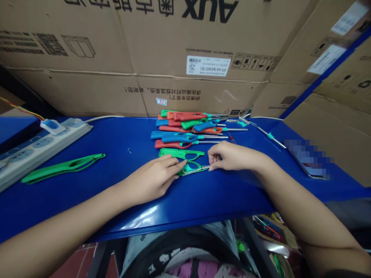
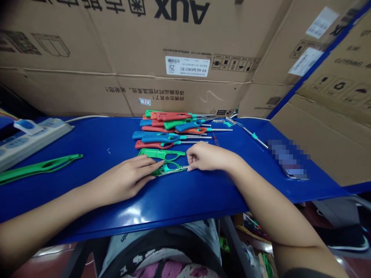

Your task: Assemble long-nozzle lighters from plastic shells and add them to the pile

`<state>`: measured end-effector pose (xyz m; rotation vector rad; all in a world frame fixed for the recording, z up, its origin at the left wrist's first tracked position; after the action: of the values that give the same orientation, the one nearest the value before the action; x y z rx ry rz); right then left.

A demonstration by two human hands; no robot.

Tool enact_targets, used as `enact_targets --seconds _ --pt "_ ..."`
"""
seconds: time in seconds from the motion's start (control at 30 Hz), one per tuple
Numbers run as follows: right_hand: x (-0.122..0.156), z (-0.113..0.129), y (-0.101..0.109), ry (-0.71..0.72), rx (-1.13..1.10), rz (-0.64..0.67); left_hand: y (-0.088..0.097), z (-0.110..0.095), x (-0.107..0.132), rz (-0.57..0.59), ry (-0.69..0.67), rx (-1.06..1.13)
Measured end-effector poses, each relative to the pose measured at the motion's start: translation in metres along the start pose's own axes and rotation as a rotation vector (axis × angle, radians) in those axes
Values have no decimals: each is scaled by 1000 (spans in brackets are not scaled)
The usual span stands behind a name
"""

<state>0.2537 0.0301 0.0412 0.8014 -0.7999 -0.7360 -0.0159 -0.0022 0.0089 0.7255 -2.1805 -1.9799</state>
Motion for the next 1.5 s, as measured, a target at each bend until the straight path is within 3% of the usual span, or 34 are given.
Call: enact_targets --seconds 0.3,0.4,0.47,0.53,0.6,0.67,0.73,0.83,0.97,1.17,1.27,1.33,1.37,1.4,1.5 --pt "8 -11 5 -37 -160 132 -3 5 -2 -79 -36 111" --pt "11 -11 8 84 -122 81 -2 1 -1 -27 -48 40" --pt "10 -16 16 136 -100 -37 -2 -5 -2 33 -84 -78" --pt "5 -29 30 49 -60 -271 -2 -11 -2 99 -121 -193" --pt "-4 -49 47 -184 107 -539 -3 -15 -2 140 -133 -253" --pt "-17 -74 63 -413 288 -688 -4 -16 -1 125 -130 -253" --pt "-31 -97 76 -490 345 -708 -6 -15 0 73 -119 -204" --pt "-48 -123 87 -551 401 -637 -6 -10 1 -3 -49 -100" --pt "-59 -135 90 -556 446 -536 -6 -4 0 -60 28 16" --pt "-47 -118 93 -354 498 -526 0 -6 0 -109 76 129" --pt "-37 -91 90 -254 460 -609 2 -8 -1 -257 112 218" --pt "-32 -64 75 -173 390 -656 2 -7 -3 -391 159 287" --pt "-30 -48 64 -117 314 -675 1 -7 -4 -449 194 325" --pt "-28 -30 49 -14 56 -673 1 -6 -6 -498 235 363" --pt "-23 20 -3 164 -611 -354 -4 -5 -9 -582 326 507"
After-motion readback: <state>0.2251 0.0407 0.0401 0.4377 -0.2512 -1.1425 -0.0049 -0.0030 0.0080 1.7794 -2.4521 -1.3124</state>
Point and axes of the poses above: each hand's wrist, its own x-axis away from the middle knuckle, its own y-axis out of the back of the hand, z = x × y, the point moved 1 cm from there along -x, towards the middle knuckle, and after that the axes turned 6 degrees about -y, right-handed, at the moved point
